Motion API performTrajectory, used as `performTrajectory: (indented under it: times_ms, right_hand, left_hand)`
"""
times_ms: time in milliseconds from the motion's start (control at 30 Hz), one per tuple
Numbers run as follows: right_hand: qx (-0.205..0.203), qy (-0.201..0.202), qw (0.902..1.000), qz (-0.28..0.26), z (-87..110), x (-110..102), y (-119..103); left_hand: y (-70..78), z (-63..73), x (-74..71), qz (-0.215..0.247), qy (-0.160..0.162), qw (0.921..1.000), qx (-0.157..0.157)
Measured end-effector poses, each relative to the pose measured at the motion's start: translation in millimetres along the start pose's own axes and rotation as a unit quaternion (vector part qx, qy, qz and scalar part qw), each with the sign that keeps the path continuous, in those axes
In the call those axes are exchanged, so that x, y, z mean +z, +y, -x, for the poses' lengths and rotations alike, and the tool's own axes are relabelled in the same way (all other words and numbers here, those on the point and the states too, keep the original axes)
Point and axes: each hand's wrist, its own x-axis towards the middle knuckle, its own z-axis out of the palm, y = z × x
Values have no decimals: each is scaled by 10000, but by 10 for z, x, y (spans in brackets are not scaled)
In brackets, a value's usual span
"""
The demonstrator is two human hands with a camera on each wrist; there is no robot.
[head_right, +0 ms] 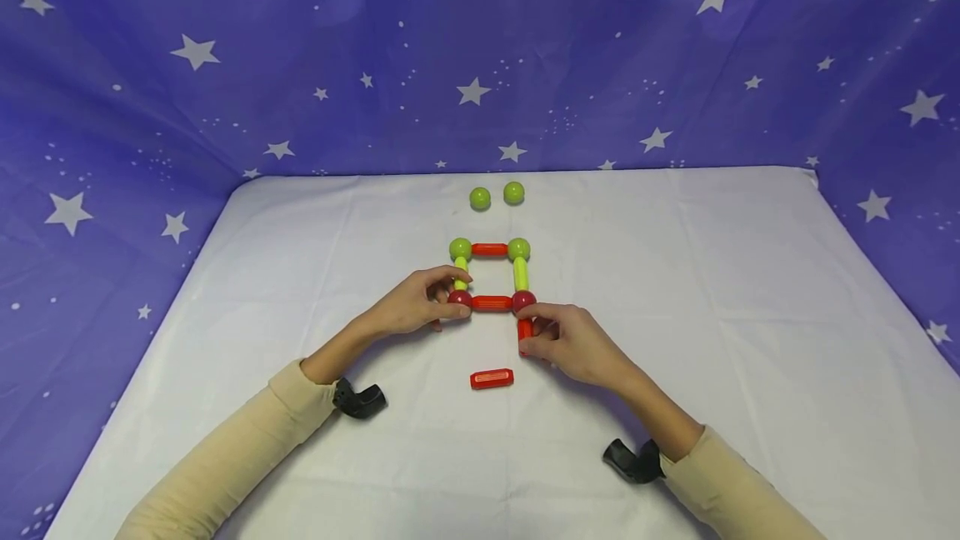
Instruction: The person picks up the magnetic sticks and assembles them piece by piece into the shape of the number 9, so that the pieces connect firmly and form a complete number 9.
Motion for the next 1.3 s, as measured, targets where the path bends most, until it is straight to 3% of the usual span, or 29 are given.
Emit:
performTrajectory:
  times_ms: [733, 1300]
  right_hand:
    - [48, -6, 10000, -65, 26, 30, -25]
    - [-16, 102, 9998, 142, -5, 25, -18]
  left_hand:
    - [-9, 30, 5, 29, -9, 9999, -96]
    - [-24, 13, 29, -180, 240, 9995, -36]
